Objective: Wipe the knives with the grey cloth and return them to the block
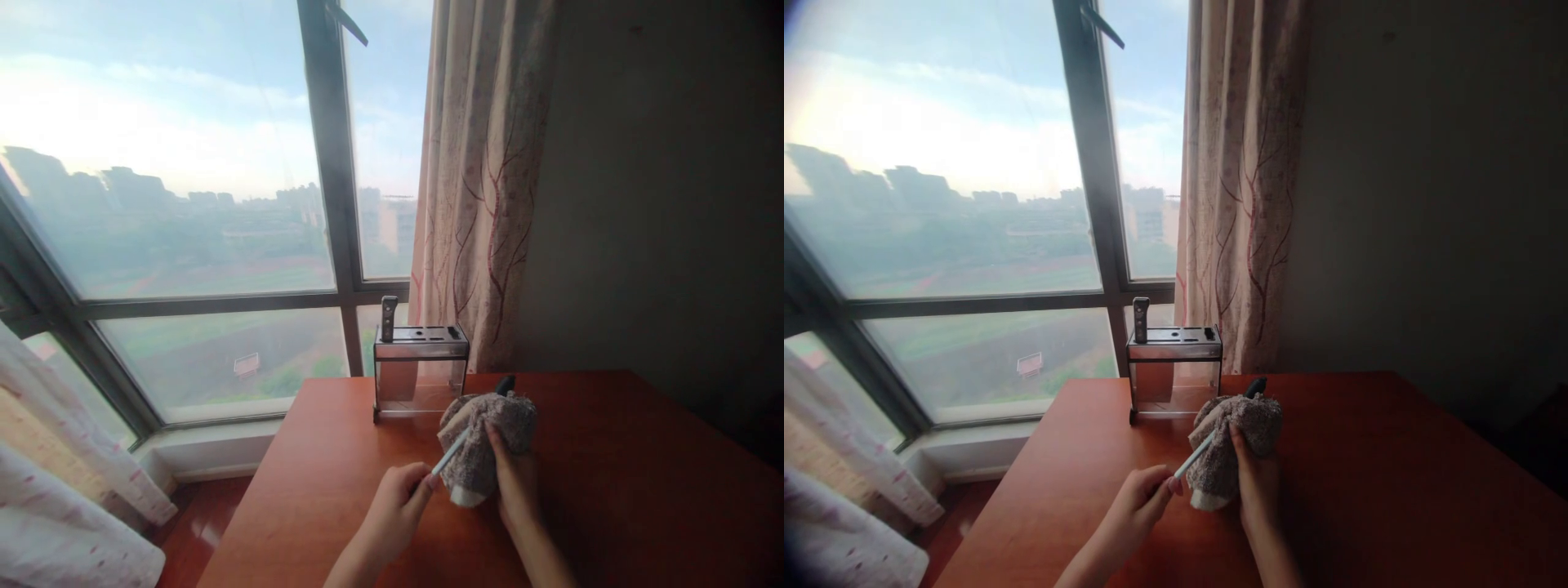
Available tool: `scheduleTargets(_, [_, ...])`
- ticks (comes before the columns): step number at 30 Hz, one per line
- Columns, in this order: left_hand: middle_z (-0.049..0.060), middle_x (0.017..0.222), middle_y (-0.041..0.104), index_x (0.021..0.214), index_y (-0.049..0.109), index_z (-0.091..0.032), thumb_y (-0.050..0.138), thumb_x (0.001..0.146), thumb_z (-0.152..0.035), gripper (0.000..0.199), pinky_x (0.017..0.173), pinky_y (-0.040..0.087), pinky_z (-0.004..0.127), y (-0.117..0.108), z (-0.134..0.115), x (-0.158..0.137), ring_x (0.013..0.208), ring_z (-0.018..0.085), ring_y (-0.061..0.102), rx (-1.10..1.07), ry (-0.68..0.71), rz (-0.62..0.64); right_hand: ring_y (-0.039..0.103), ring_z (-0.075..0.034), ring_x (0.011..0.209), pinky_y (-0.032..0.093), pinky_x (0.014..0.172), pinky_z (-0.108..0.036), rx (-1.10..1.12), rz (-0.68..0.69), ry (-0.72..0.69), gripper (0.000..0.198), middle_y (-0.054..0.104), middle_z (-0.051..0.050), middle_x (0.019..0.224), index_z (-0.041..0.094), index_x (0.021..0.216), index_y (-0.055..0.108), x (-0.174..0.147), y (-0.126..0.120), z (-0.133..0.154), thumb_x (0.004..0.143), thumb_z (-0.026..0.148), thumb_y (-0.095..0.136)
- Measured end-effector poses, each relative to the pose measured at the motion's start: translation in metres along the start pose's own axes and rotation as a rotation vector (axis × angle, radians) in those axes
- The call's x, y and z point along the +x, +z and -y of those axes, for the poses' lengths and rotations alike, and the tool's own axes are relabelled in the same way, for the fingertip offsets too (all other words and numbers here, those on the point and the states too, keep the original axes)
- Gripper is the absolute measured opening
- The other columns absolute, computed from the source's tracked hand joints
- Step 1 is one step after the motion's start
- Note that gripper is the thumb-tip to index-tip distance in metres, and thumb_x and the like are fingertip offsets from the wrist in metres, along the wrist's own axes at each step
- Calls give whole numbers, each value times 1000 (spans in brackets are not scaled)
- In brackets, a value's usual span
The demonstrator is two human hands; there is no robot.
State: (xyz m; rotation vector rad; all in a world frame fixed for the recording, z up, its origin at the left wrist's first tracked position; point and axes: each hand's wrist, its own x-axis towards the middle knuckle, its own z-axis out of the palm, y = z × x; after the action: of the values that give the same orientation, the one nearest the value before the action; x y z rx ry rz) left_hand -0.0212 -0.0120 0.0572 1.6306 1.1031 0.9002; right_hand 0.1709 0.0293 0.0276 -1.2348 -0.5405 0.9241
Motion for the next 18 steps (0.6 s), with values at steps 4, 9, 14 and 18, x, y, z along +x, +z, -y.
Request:
scheduleTargets(4, [-8,50,31,75,61,-13,54,81,-56,44,44,17,23,1,2,1,47,9,26,-226,-118,38,68,-32,90,53,77,-42,-53,10,-36,39,76,-8,89,17,87,72,3,-2,-3,58,41,77])
scheduleTargets(9, [-10,43,27,72,62,-13,59,77,-56,43,39,9,23,-6,-1,2,39,6,17,-500,-235,113,66,-35,83,47,81,-46,-304,-3,-319,28,74,-8,76,20,66,70,8,-15,3,52,41,81])
scheduleTargets(14, [-11,43,25,72,61,-13,58,78,-56,43,40,6,24,-11,-1,2,39,6,13,-546,-286,155,65,-35,89,46,85,-45,-257,23,-305,28,74,-6,81,22,68,71,8,-16,7,49,37,85])
scheduleTargets(18, [-9,47,29,73,59,-14,55,79,-60,46,42,14,24,-7,4,4,43,7,22,-332,-167,59,67,-31,93,51,82,-42,42,131,62,41,76,-4,88,21,88,72,3,-6,11,57,46,81])
